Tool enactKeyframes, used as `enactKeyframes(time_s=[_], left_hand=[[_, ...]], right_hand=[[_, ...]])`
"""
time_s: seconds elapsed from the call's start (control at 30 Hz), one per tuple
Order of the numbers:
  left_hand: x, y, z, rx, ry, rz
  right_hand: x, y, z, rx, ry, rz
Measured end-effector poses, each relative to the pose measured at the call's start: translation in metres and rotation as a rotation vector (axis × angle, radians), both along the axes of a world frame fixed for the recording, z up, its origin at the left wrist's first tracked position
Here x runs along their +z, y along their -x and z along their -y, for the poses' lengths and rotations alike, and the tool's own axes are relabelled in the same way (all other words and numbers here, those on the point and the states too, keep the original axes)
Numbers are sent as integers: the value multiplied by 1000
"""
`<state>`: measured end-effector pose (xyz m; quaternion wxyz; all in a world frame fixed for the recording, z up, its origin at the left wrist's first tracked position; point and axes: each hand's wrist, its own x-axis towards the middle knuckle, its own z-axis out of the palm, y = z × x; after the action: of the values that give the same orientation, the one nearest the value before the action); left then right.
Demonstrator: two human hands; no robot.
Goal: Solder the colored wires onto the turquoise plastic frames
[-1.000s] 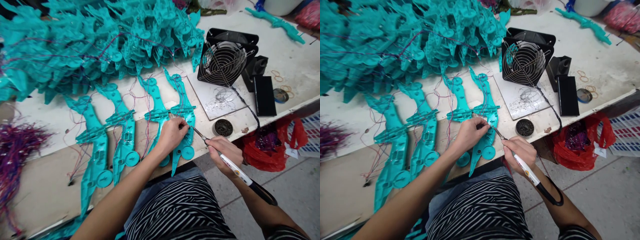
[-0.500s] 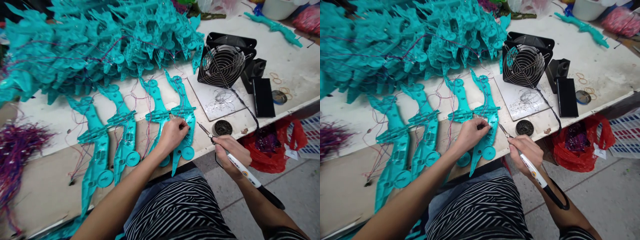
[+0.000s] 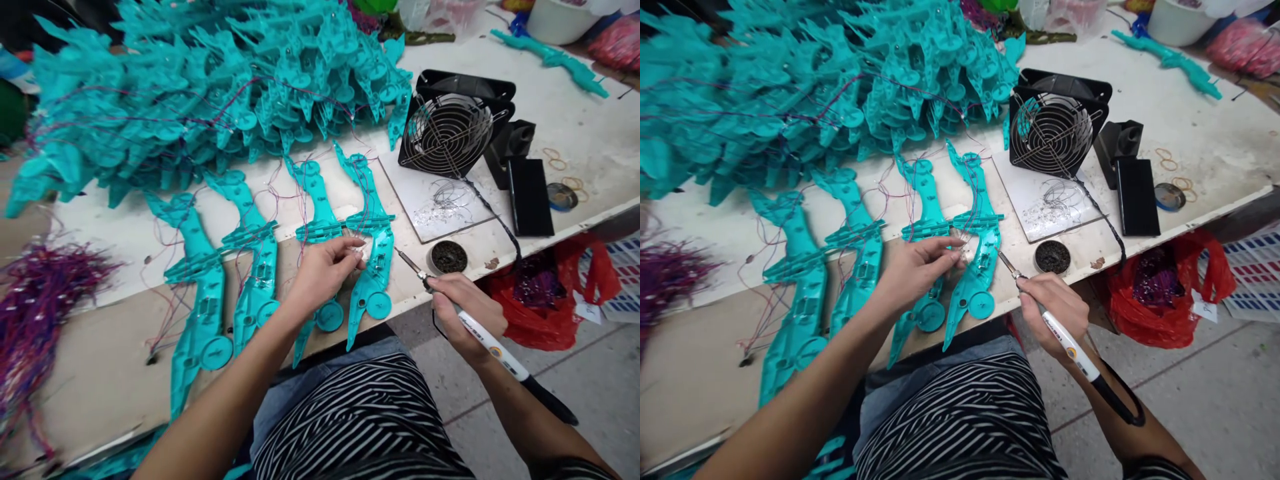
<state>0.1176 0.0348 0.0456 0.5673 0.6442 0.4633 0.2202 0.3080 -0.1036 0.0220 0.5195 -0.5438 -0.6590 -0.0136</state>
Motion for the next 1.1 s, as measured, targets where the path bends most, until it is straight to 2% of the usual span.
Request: enactKeyframes(time_s=[0.23, 0.47, 0.7, 1.1], left_hand=[[-14, -8, 14, -44, -228, -253], [-14, -11, 16, -113, -381, -395], [-13, -12, 15, -135, -369, -420], [-14, -12, 15, -132, -383, -423]], right_hand=[[1, 8, 3, 71, 71, -15], [-1, 10, 2, 131, 75, -33], [-4, 11, 1, 167, 88, -29], [-6, 10, -1, 215, 57, 103]])
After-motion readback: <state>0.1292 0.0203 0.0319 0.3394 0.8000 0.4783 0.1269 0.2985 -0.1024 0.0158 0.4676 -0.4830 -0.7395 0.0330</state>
